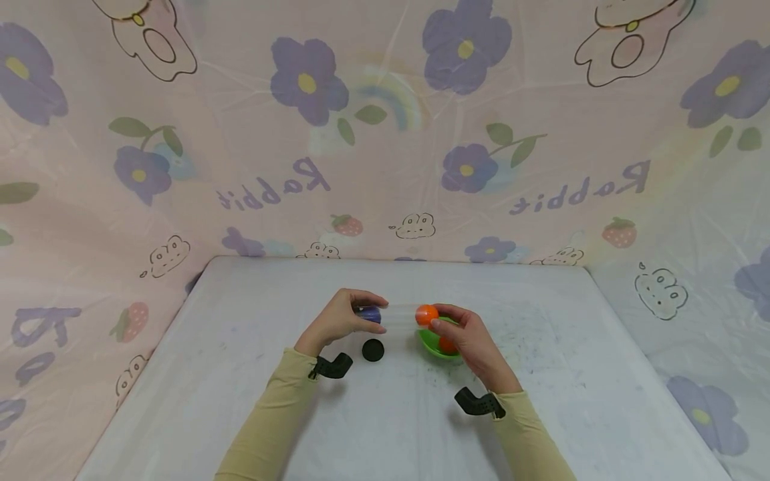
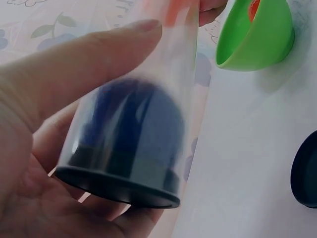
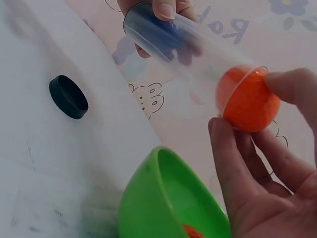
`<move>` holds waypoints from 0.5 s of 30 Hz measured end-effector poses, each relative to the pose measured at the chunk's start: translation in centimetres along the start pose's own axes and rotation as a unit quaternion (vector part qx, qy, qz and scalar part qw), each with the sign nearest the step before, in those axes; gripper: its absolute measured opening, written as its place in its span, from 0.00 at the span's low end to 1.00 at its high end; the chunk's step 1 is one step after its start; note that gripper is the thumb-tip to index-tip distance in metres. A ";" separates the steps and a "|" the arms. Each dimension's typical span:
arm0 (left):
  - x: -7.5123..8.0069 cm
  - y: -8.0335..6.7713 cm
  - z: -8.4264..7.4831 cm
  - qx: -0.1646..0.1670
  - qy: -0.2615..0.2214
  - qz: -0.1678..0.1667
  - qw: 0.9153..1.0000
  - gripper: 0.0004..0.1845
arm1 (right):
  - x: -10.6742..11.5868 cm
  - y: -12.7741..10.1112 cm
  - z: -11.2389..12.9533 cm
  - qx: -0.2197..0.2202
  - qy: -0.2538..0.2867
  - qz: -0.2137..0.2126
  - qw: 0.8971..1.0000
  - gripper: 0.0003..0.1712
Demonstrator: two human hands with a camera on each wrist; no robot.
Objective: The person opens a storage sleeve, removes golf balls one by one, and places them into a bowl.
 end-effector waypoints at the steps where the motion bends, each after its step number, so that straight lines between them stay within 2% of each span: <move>1: 0.0 0.0 0.0 0.000 -0.001 -0.002 1.000 0.27 | 0.0 0.0 0.0 0.001 0.003 0.001 1.000 0.30; 11: 0.6 -0.3 0.1 -0.006 -0.015 -0.014 1.000 0.29 | 0.2 -0.2 0.3 0.006 0.048 0.002 0.999 0.30; 15: 1.0 -0.5 0.2 -0.011 -0.021 -0.022 0.999 0.29 | 0.6 -0.4 0.5 0.008 0.050 -0.001 0.999 0.31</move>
Point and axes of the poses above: each hand's wrist, its own y-axis towards the middle knuckle, its own x-axis out of the back of the hand, z = x × y, the point moved 2 cm from there along y, towards the middle knuckle, and after that the axes turned 5 degrees about y, right-handed, at the moved point
